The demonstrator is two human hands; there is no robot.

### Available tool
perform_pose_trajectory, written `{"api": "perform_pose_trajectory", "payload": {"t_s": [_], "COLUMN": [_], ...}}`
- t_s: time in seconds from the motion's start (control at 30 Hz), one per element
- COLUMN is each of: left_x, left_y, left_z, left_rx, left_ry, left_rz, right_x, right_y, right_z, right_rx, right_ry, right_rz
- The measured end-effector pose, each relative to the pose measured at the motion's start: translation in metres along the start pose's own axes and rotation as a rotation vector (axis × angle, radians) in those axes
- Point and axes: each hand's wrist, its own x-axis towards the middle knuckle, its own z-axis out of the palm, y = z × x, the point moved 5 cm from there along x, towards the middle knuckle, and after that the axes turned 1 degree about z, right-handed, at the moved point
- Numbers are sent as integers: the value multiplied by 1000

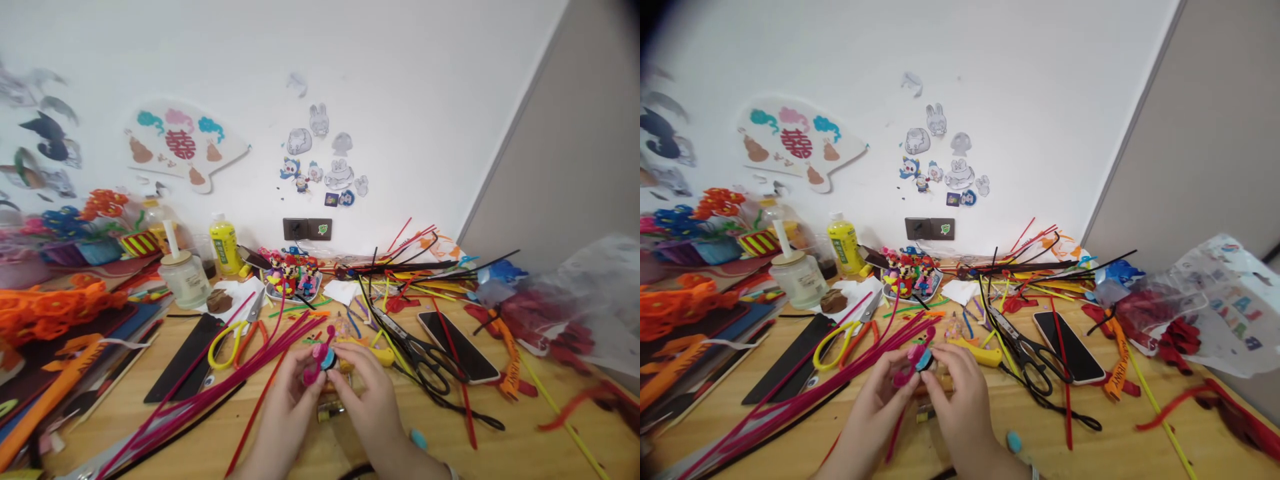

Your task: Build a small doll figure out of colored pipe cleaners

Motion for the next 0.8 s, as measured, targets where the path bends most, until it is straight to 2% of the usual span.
{"api": "perform_pose_trajectory", "payload": {"t_s": [0.23,0.43,0.8], "left_x": [-1,-1,-3], "left_y": [5,1,-1], "left_z": [1,1,-2], "left_rx": [20,23,15], "left_ry": [-17,-26,46], "left_rz": [55,49,33], "right_x": [5,6,4], "right_y": [-1,-3,-4], "right_z": [-3,-3,-1], "right_rx": [-13,-18,-19], "right_ry": [-20,-36,-65], "right_rz": [-37,-62,-71]}}
